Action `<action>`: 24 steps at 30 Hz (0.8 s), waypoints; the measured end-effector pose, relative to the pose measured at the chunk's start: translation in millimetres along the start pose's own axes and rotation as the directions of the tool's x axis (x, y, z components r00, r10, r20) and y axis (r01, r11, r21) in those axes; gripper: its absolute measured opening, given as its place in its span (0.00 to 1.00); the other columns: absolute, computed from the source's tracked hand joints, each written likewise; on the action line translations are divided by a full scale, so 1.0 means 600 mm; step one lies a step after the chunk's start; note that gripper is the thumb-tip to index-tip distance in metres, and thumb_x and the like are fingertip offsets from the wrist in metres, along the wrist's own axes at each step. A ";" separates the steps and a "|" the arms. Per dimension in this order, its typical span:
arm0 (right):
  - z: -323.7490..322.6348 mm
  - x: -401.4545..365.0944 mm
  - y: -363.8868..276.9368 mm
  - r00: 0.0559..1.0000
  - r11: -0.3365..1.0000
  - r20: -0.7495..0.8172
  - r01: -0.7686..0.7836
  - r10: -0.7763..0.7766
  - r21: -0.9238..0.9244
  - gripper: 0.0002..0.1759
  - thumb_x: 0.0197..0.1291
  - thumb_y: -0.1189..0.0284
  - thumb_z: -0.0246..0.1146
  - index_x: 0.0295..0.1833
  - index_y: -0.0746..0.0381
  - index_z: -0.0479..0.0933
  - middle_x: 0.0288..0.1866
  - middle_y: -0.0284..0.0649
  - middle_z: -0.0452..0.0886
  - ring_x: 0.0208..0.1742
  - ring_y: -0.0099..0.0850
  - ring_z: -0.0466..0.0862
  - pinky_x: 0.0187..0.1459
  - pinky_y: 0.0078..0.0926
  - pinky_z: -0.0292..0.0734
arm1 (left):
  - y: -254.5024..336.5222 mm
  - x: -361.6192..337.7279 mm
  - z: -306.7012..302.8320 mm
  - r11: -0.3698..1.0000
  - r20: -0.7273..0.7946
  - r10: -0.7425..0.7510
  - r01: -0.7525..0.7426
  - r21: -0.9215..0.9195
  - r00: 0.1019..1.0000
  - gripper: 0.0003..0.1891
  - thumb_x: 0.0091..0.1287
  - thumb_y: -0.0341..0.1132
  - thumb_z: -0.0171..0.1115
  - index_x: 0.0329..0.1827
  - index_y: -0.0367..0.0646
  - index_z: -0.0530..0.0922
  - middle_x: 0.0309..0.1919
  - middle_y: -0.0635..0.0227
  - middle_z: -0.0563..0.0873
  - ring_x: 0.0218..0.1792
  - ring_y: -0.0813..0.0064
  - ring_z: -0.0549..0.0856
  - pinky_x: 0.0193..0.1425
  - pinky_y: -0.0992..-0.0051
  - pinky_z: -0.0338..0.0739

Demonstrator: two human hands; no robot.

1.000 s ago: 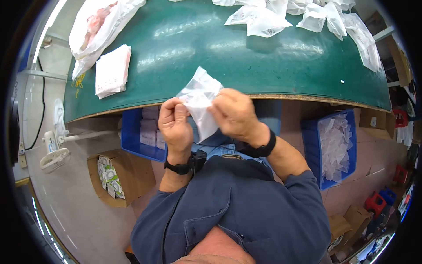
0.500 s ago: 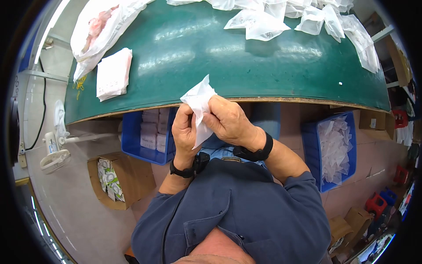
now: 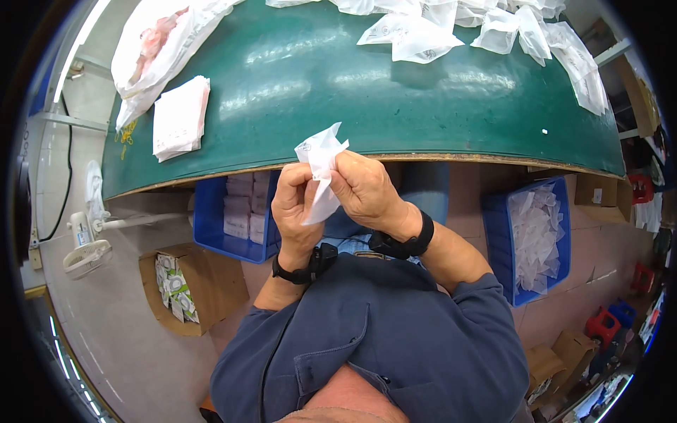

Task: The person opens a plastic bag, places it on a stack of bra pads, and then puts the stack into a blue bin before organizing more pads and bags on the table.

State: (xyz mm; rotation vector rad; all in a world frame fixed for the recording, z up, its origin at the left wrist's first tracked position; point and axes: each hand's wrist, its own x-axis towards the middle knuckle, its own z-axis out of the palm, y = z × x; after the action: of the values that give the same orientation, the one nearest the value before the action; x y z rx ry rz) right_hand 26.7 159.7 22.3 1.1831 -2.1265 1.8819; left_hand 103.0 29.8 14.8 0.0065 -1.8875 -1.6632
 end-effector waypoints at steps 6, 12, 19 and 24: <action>-0.038 -0.010 0.002 0.995 0.961 0.070 0.085 -0.069 -0.264 0.14 0.74 0.70 0.62 0.34 0.65 0.73 0.27 0.43 0.72 0.24 0.40 0.73 0.27 0.35 0.68 | -0.008 -0.003 -0.047 0.959 -0.022 0.059 -0.050 0.281 0.998 0.04 0.76 0.30 0.63 0.45 0.38 0.79 0.38 0.63 0.81 0.37 0.70 0.80 0.44 0.73 0.76; -0.044 -0.004 0.002 1.000 0.981 -0.012 0.008 -0.011 -0.195 0.13 0.73 0.70 0.63 0.35 0.65 0.74 0.27 0.45 0.71 0.25 0.42 0.73 0.27 0.35 0.68 | 0.015 0.018 -0.045 0.965 0.005 0.094 -0.092 0.246 0.996 0.05 0.76 0.30 0.63 0.45 0.38 0.79 0.35 0.64 0.80 0.33 0.71 0.79 0.41 0.73 0.76; -0.002 0.003 -0.007 0.991 0.991 0.050 0.123 -0.121 -0.052 0.12 0.72 0.72 0.64 0.34 0.65 0.74 0.26 0.44 0.72 0.25 0.41 0.75 0.27 0.35 0.68 | -0.006 0.013 -0.028 0.989 0.093 0.052 -0.064 0.132 0.994 0.05 0.76 0.31 0.63 0.45 0.38 0.80 0.34 0.65 0.80 0.34 0.72 0.79 0.40 0.73 0.75; -0.064 -0.006 -0.004 0.996 0.977 0.083 0.055 -0.038 -0.208 0.11 0.69 0.75 0.65 0.32 0.65 0.74 0.25 0.44 0.73 0.24 0.41 0.74 0.26 0.35 0.68 | -0.009 0.013 -0.051 0.957 0.173 0.061 -0.107 0.268 0.983 0.03 0.73 0.29 0.64 0.43 0.39 0.80 0.30 0.61 0.81 0.30 0.66 0.81 0.36 0.71 0.75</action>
State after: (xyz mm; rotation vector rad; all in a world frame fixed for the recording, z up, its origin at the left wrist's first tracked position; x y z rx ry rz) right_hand 14.3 194.7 31.9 1.2670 -2.2494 1.5698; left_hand 108.4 -2.0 13.9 -0.0980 -2.1995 -1.3665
